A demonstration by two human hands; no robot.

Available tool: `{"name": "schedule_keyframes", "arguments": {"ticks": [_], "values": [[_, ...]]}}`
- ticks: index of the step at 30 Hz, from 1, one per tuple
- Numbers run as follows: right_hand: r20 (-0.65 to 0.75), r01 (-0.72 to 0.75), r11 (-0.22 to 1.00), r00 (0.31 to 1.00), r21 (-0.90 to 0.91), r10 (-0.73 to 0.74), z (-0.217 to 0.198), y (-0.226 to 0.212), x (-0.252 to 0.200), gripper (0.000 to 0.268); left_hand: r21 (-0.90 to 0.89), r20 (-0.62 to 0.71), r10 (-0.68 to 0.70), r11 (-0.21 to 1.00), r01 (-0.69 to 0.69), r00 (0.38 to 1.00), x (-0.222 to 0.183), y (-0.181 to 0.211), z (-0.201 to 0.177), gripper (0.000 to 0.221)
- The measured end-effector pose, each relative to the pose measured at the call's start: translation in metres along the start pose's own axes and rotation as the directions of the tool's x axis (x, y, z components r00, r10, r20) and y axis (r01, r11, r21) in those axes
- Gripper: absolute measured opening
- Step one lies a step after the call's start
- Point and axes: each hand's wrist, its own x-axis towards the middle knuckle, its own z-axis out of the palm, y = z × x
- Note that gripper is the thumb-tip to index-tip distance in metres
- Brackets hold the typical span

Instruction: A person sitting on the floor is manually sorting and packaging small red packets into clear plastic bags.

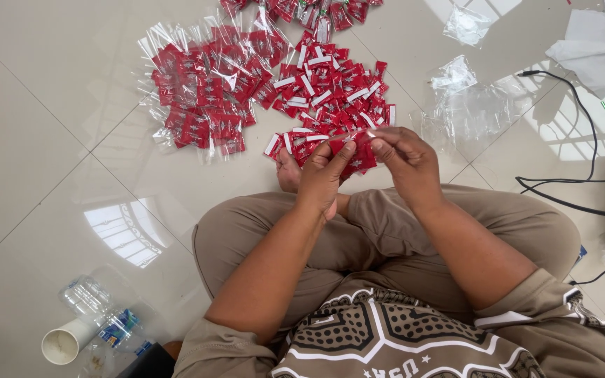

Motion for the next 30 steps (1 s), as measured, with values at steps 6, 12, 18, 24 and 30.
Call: {"name": "schedule_keyframes", "arguments": {"ticks": [6, 12, 18, 24, 30], "values": [[-0.116, -0.086, 0.989, 0.988, 0.120, 0.100, 0.002, 0.001, 0.002, 0.015, 0.001, -0.013, -0.026, 1.000, 0.026, 1.000, -0.004, 0.001, 0.006, 0.031], [-0.069, -0.146, 0.953, 0.983, 0.267, 0.170, 0.002, -0.005, 0.003, 0.057, 0.088, 0.032, -0.040, 0.995, 0.037, 0.999, 0.000, -0.006, 0.002, 0.031], [-0.067, -0.186, 0.916, 0.972, 0.356, 0.223, 0.000, -0.010, 0.008, 0.064, 0.173, 0.063, -0.045, 0.984, 0.033, 0.997, 0.001, -0.009, 0.002, 0.027], [-0.060, -0.383, 0.860, 0.903, 0.336, 0.425, -0.003, 0.015, 0.005, 0.012, 0.258, 0.097, -0.065, 0.965, 0.038, 0.993, 0.004, -0.017, -0.004, 0.028], [-0.171, -0.198, 0.969, 0.960, 0.145, 0.222, -0.005, 0.000, 0.013, 0.018, 0.365, 0.169, -0.068, 0.931, 0.002, 0.983, 0.005, -0.019, -0.008, 0.026]]}}
